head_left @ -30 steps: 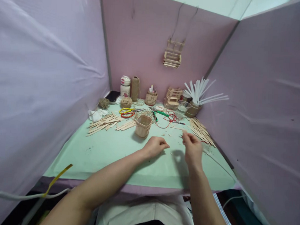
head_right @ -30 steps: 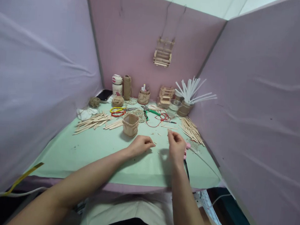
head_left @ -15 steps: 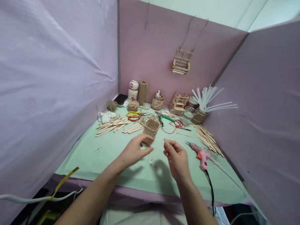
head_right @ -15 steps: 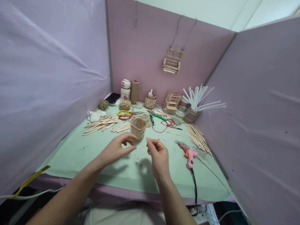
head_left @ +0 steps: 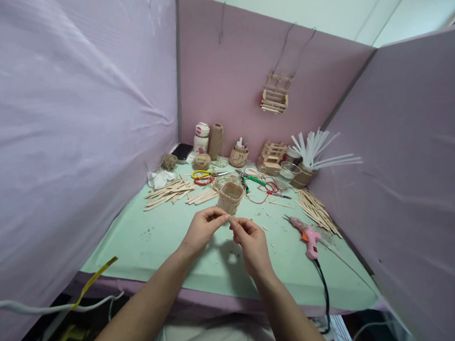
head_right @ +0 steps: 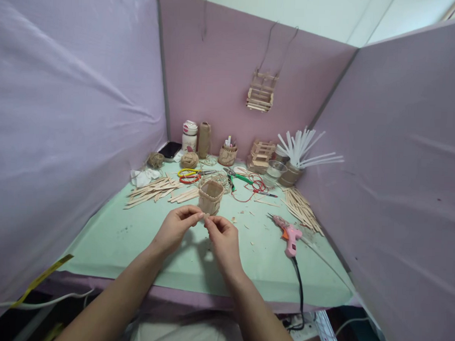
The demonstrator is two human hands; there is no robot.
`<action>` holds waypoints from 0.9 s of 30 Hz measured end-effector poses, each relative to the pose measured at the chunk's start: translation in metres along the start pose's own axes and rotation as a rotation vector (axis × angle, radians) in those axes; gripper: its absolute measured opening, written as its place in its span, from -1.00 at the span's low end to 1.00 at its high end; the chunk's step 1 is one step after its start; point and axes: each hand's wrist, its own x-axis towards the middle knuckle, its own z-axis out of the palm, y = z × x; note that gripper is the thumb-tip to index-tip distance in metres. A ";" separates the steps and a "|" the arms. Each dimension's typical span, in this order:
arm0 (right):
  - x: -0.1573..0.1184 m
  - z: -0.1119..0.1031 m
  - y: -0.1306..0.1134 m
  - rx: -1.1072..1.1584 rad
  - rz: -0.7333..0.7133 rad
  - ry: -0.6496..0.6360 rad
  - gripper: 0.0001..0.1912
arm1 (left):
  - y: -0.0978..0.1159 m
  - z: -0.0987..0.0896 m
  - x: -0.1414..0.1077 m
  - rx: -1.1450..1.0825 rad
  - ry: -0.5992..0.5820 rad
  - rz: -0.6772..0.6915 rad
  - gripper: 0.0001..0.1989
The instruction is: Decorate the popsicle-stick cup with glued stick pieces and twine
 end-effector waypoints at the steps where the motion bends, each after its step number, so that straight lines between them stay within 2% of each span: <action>1: 0.000 0.000 0.001 0.004 0.009 -0.008 -0.73 | -0.002 0.000 0.000 0.012 0.020 0.009 -0.82; 4: 0.002 -0.001 0.003 0.103 0.087 -0.040 -0.74 | -0.007 -0.001 0.001 0.041 0.079 0.024 -0.83; 10: -0.003 0.002 -0.002 0.563 0.400 -0.123 -0.69 | -0.011 -0.002 0.001 0.033 0.123 0.064 -0.85; 15: -0.016 0.006 -0.007 0.743 0.475 -0.157 -0.66 | -0.013 -0.002 0.000 -0.004 0.171 0.060 -0.84; 18: -0.022 0.008 -0.010 0.710 0.477 -0.185 -0.61 | -0.013 -0.004 0.000 -0.021 0.176 0.029 -0.82; 21: -0.024 0.006 -0.013 0.596 0.433 -0.169 -0.60 | -0.009 -0.009 0.002 -0.020 0.133 -0.014 -0.73; 24: -0.025 0.004 -0.014 0.495 0.399 -0.138 -0.61 | -0.001 -0.018 0.004 0.067 0.030 0.011 -0.71; 27: -0.028 0.002 -0.014 0.404 0.383 -0.156 -0.64 | 0.008 -0.025 0.004 0.215 -0.101 0.063 -0.81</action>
